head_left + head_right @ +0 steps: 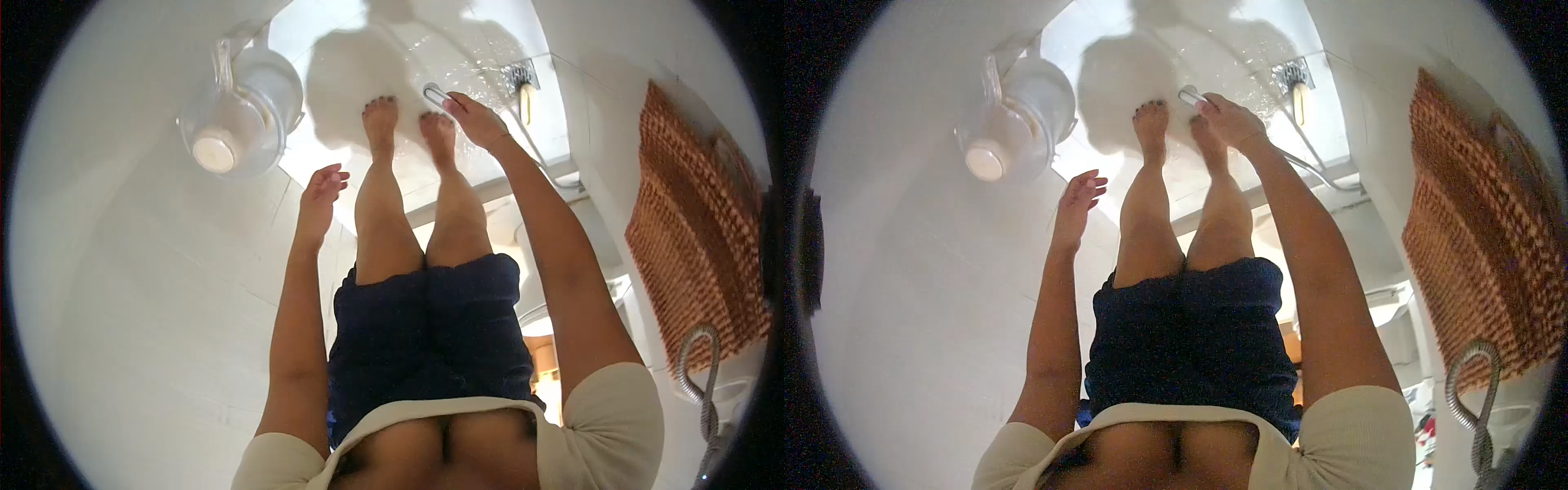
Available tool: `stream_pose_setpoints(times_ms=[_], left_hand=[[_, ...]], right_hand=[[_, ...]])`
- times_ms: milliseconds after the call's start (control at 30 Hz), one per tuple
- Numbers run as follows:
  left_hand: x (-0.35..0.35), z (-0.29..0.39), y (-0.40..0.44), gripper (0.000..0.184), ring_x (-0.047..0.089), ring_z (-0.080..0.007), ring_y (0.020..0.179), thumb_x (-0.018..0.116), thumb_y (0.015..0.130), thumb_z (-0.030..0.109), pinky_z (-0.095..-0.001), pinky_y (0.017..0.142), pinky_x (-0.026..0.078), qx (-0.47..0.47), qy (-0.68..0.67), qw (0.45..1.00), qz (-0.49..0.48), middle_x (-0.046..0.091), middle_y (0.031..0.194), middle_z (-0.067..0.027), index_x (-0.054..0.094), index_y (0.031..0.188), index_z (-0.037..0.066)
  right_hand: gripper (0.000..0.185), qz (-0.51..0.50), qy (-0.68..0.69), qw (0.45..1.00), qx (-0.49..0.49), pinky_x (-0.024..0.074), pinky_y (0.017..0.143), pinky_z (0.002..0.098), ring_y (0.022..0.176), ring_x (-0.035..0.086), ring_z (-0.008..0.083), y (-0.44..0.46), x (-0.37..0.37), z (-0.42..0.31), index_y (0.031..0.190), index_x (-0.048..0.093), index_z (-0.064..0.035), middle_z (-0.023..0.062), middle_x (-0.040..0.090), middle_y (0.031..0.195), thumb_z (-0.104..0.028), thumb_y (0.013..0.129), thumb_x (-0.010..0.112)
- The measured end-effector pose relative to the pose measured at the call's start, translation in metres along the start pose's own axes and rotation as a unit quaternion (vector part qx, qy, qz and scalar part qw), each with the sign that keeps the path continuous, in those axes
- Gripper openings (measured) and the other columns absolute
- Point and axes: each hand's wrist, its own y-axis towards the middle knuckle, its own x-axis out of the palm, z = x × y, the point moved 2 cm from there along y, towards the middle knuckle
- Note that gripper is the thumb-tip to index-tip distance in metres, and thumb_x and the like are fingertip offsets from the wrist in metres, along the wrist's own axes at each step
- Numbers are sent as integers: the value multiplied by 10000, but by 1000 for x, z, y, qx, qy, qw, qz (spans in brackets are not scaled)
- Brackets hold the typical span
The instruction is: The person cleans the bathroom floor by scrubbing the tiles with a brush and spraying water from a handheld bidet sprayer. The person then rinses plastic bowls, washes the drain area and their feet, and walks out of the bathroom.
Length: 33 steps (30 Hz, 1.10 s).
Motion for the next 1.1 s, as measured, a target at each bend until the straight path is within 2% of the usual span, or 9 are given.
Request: stream_pose_setpoints(times_ms=[100,267,633,700,733,800,867,933,1100], left_hand=[[-12,6,18,398,539,-199,1019,434,925,361,-350,891,386,-14,56,998,-6,580,1114,-88,474,1189,65],[11,48,40,407,540,-181,1010,436,924,380,-341,891,381,22,124,990,-61,584,1104,-79,479,1183,70],[93,74,107,225,551,-167,886,497,831,113,-257,811,399,20,300,946,-123,600,905,-47,549,1040,45],[104,63,120,233,533,-158,907,513,832,100,-276,831,403,78,614,721,-312,575,934,-25,535,1055,39],[114,73,109,233,533,-158,907,513,832,100,-276,831,403,83,622,713,-314,575,934,-25,535,1055,39],[138,88,77,299,512,-179,949,579,793,98,-292,864,395,54,242,867,-433,552,983,-48,518,1078,31],[142,96,70,363,471,-151,1030,578,829,154,-285,896,372,127,245,847,-454,522,1077,-42,467,1154,36],[154,117,49,423,419,-124,1122,531,903,193,-284,935,348,11,119,894,-432,467,1202,-39,368,1265,46],[175,127,18,393,434,-120,1100,514,901,129,-267,930,364,195,356,824,-396,490,1134,-45,357,1253,52]], right_hand=[[570,-8,-97,992,-79,429,929,397,1093,508,354,-16,9,-4,1177,448,36,243,380,1308,-456,898,374],[473,-98,-46,994,-17,430,821,439,975,561,366,-42,57,4,1200,463,-167,178,598,1040,-503,897,326],[451,76,77,992,69,442,807,435,982,573,325,-96,75,11,1163,492,-120,141,584,1067,-454,860,478],[429,140,190,971,46,432,832,403,952,561,322,-99,59,6,1101,449,-80,152,551,1033,-424,856,524],[429,150,197,968,48,432,832,403,952,561,322,-98,58,8,1101,449,-80,152,551,1033,-424,856,524],[347,264,300,917,2,433,820,358,921,566,261,-94,50,11,1031,383,-40,145,542,984,-311,882,541],[300,326,393,859,-44,430,826,342,924,558,234,-97,39,7,1010,361,-39,131,537,957,-275,902,512],[172,353,455,814,-70,424,842,321,958,531,192,-98,33,8,986,365,-41,101,490,975,-194,944,431],[150,470,497,713,-153,424,852,303,1002,462,225,-130,27,-10,985,427,-19,129,355,1100,-148,920,467]])
